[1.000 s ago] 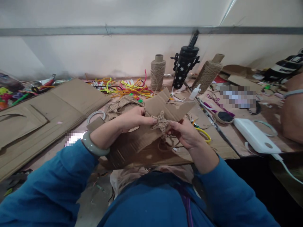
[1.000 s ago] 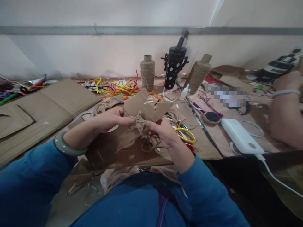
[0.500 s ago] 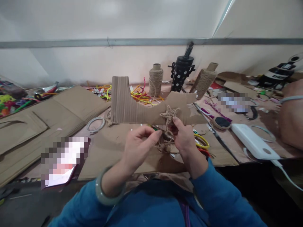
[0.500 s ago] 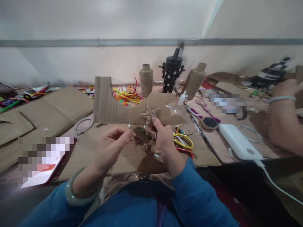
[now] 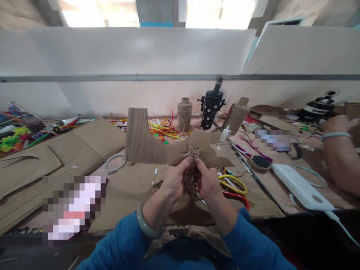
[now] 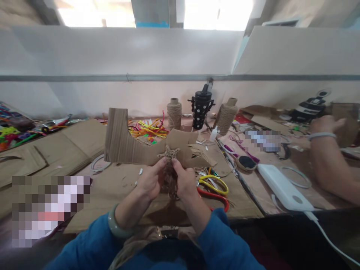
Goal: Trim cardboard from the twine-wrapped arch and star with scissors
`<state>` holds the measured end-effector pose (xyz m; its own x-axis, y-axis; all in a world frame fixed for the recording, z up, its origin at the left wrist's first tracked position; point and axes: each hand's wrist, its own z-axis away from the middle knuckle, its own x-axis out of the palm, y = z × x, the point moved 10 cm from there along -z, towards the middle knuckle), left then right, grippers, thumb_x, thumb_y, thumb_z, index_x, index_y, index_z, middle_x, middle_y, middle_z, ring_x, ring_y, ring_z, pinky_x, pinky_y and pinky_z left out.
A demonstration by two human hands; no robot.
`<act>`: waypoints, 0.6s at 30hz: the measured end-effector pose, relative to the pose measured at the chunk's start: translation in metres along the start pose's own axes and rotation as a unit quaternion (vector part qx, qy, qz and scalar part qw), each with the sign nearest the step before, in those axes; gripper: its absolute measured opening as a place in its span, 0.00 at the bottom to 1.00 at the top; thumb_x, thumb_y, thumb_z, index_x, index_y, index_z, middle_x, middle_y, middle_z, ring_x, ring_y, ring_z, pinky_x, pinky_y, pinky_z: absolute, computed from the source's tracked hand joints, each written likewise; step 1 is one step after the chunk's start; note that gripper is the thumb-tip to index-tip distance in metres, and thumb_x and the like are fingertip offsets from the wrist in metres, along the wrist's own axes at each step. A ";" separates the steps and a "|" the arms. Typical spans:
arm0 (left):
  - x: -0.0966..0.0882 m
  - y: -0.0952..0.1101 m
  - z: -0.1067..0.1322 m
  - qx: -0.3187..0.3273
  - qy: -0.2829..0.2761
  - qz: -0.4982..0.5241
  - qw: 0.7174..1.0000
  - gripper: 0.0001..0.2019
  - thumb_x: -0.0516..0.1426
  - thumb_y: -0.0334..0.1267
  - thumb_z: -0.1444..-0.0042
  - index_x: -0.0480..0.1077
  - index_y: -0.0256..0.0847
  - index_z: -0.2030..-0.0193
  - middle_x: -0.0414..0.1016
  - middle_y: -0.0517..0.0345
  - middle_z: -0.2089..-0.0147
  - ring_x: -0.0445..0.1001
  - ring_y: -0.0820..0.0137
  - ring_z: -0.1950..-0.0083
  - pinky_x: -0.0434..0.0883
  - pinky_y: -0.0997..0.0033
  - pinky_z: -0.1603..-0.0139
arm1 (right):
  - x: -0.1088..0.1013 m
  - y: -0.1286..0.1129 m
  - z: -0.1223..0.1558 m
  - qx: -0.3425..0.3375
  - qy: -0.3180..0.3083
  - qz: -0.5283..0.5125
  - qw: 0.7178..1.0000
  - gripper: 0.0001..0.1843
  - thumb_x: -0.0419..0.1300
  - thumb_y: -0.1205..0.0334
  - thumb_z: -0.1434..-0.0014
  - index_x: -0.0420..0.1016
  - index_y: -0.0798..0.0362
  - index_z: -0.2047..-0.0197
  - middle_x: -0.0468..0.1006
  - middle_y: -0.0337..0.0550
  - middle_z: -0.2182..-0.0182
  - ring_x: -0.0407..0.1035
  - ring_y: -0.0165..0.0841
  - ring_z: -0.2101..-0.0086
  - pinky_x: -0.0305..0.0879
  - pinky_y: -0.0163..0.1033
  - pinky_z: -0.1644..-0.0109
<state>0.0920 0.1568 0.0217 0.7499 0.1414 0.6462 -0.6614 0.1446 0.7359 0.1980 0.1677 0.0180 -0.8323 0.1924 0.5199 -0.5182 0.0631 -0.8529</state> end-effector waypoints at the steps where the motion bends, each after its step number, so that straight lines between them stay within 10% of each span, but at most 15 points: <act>1: -0.001 -0.001 -0.001 -0.004 0.003 0.004 1.000 0.15 0.72 0.45 0.67 0.79 0.41 0.72 0.82 0.57 0.69 0.77 0.66 0.65 0.72 0.67 0.58 | 0.003 0.001 0.001 -0.002 -0.007 -0.002 1.000 0.14 0.72 0.53 0.61 0.79 0.52 0.72 0.82 0.43 0.70 0.76 0.37 0.69 0.74 0.42 0.62; 11: -0.008 0.017 0.000 0.014 0.025 0.031 0.999 0.16 0.71 0.44 0.68 0.79 0.39 0.71 0.81 0.58 0.71 0.76 0.69 0.68 0.72 0.70 0.62 | -0.017 -0.039 -0.010 -0.080 -0.041 0.021 0.996 0.21 0.63 0.38 0.52 0.77 0.46 0.64 0.81 0.37 0.67 0.74 0.34 0.64 0.72 0.40 0.60; 18: -0.015 0.008 0.003 -0.001 0.029 0.007 1.000 0.15 0.71 0.40 0.67 0.79 0.35 0.71 0.82 0.54 0.69 0.77 0.67 0.68 0.72 0.67 0.59 | -0.011 -0.073 -0.022 -0.021 -0.175 0.233 0.957 0.15 0.71 0.52 0.58 0.81 0.52 0.69 0.79 0.40 0.74 0.70 0.32 0.74 0.65 0.35 0.71</act>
<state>0.0753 0.1533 0.0182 0.7387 0.2005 0.6435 -0.6719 0.1444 0.7264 0.2488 0.1825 0.0735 -0.9897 -0.1294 0.0615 -0.0735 0.0902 -0.9932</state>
